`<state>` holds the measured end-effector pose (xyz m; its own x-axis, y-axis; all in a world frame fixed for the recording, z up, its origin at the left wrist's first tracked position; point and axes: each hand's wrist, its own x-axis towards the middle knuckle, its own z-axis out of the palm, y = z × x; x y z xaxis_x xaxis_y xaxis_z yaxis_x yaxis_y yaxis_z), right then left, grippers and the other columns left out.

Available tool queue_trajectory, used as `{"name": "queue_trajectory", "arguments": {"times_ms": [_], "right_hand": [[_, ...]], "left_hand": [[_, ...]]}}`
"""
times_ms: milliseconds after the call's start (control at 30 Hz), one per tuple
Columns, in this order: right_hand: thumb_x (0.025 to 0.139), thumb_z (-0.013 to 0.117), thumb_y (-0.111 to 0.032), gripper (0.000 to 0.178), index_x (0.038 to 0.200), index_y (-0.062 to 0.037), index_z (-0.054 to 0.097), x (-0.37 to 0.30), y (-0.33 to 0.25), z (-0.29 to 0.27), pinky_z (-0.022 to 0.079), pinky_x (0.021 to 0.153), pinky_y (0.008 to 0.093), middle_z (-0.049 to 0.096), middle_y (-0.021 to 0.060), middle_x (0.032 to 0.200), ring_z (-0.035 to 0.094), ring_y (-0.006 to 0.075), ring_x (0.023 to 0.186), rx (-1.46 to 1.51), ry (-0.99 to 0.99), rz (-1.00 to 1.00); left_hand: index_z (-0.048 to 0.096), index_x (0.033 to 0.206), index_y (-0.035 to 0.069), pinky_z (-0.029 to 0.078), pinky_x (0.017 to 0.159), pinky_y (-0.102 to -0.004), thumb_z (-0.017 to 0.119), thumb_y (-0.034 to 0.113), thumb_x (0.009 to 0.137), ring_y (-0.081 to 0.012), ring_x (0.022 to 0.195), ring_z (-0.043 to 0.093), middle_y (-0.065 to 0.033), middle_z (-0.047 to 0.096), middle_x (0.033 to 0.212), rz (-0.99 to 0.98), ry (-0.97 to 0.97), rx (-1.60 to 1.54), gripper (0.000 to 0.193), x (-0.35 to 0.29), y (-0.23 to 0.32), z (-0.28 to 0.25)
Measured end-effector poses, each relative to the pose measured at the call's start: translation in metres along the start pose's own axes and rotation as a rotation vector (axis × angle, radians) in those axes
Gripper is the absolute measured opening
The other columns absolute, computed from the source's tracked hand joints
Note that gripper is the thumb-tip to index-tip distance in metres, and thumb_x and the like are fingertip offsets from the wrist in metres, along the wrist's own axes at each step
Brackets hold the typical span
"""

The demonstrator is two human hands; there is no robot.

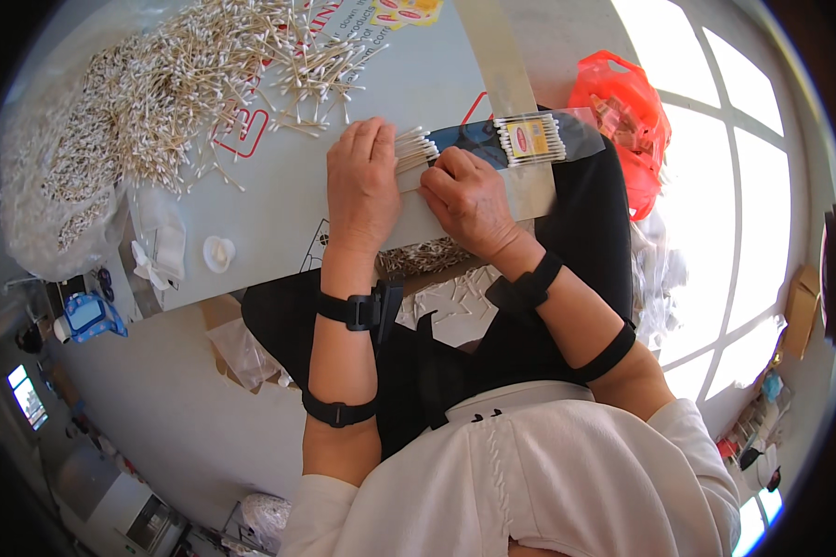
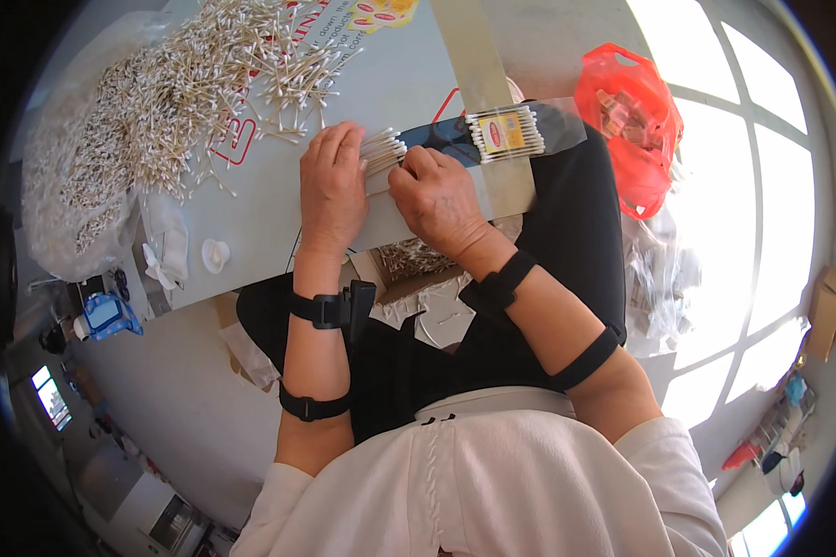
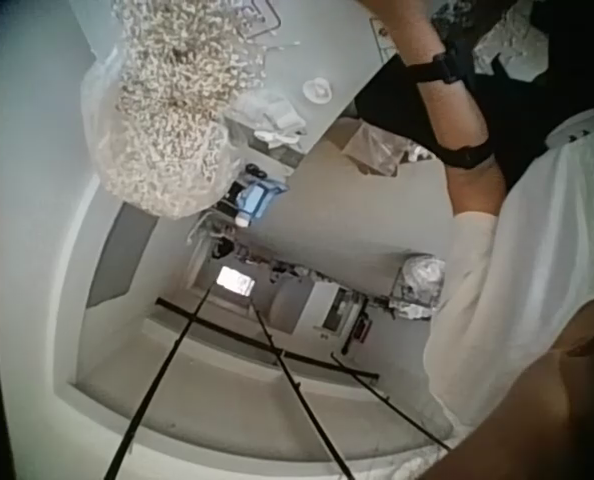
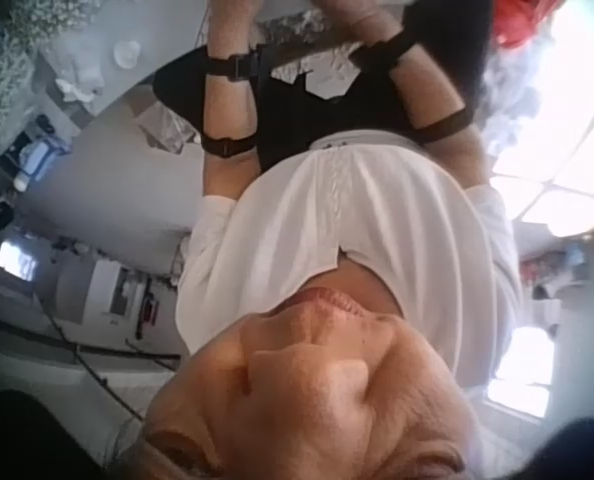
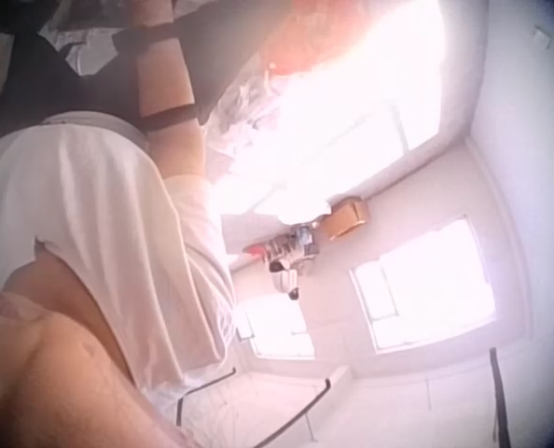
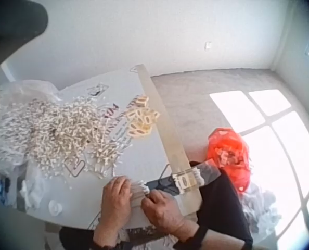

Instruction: Packaging cotton swabs into small plastic packs and applying labels.

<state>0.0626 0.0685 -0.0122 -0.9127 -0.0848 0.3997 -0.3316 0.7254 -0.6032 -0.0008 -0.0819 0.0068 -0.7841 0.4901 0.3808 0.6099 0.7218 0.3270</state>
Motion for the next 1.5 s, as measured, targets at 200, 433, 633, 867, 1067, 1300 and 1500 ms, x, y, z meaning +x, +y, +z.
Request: {"name": "queue_trajectory", "arguments": {"times_ms": [200,433,633,867,1067,1300,1500], "right_hand": [[0.069,0.073,-0.003,0.017,0.080,-0.0061,0.061,0.002,0.002,0.000,0.048,0.062,0.0374,0.052,0.0073,0.079,0.058,0.0273,0.073,0.014,-0.007,-0.024],[0.071,0.063,-0.007,0.010,0.071,-0.0062,0.053,0.003,0.003,0.001,0.048,0.064,0.0375,0.050,0.0076,0.078,0.056,0.0263,0.073,0.029,-0.016,-0.061],[0.071,0.068,-0.004,0.012,0.075,-0.0050,0.057,0.002,0.004,-0.003,0.049,0.063,0.0352,0.052,0.0078,0.079,0.056,0.0272,0.071,0.060,-0.013,-0.056],[0.077,0.069,0.003,0.014,0.089,-0.0016,0.063,0.003,0.010,-0.018,0.048,0.067,0.0282,0.056,0.0058,0.086,0.058,0.0175,0.073,0.434,0.163,0.456],[0.096,0.056,-0.005,0.024,0.119,0.0003,0.059,0.003,0.005,-0.004,0.046,0.093,0.0255,0.059,0.0050,0.113,0.058,0.0123,0.105,0.830,0.305,0.542],[0.104,0.043,-0.017,0.039,0.137,0.0043,0.047,0.022,0.003,0.018,0.038,0.110,0.0322,0.052,0.0131,0.137,0.048,0.0198,0.129,1.035,0.391,0.523],[0.104,0.042,-0.019,0.040,0.135,0.0059,0.048,0.030,0.006,0.024,0.039,0.109,0.0328,0.053,0.0149,0.135,0.049,0.0213,0.127,0.989,0.344,0.491]], "left_hand": [[0.062,0.094,0.003,0.045,0.085,-0.0422,0.062,-0.001,0.077,-0.0292,0.095,0.057,-0.0082,0.060,0.099,-0.015,0.038,-0.029,0.017,-0.003,-0.004,0.004],[0.059,0.082,0.005,0.046,0.074,-0.0406,0.062,-0.002,0.075,-0.0298,0.083,0.055,-0.0098,0.058,0.081,-0.001,-0.162,-0.031,0.010,0.026,-0.021,0.001],[0.063,0.094,0.003,0.046,0.084,-0.0418,0.061,-0.002,0.076,-0.0303,0.097,0.057,-0.0107,0.061,0.099,-0.027,-0.016,-0.056,0.018,0.017,-0.013,-0.001],[0.039,0.144,0.005,0.026,0.113,-0.0505,0.069,0.019,0.083,-0.0313,0.141,0.031,-0.0132,0.034,0.153,-0.078,-0.239,0.064,0.069,-0.038,0.030,-0.010],[0.033,0.146,0.000,0.022,0.115,-0.0515,0.068,0.031,0.085,-0.0348,0.143,0.026,-0.0195,0.027,0.154,-0.129,-0.265,0.032,0.077,-0.041,0.039,0.001],[0.035,0.143,-0.003,0.027,0.114,-0.0425,0.044,0.031,0.103,-0.0318,0.138,0.035,-0.0208,0.037,0.146,-0.433,0.291,-0.682,0.053,-0.013,0.013,0.026],[0.040,0.140,-0.003,0.030,0.113,-0.0407,0.040,0.033,0.104,-0.0275,0.133,0.042,-0.0187,0.046,0.140,-0.528,0.349,-0.950,0.051,-0.009,0.025,0.033]]}}
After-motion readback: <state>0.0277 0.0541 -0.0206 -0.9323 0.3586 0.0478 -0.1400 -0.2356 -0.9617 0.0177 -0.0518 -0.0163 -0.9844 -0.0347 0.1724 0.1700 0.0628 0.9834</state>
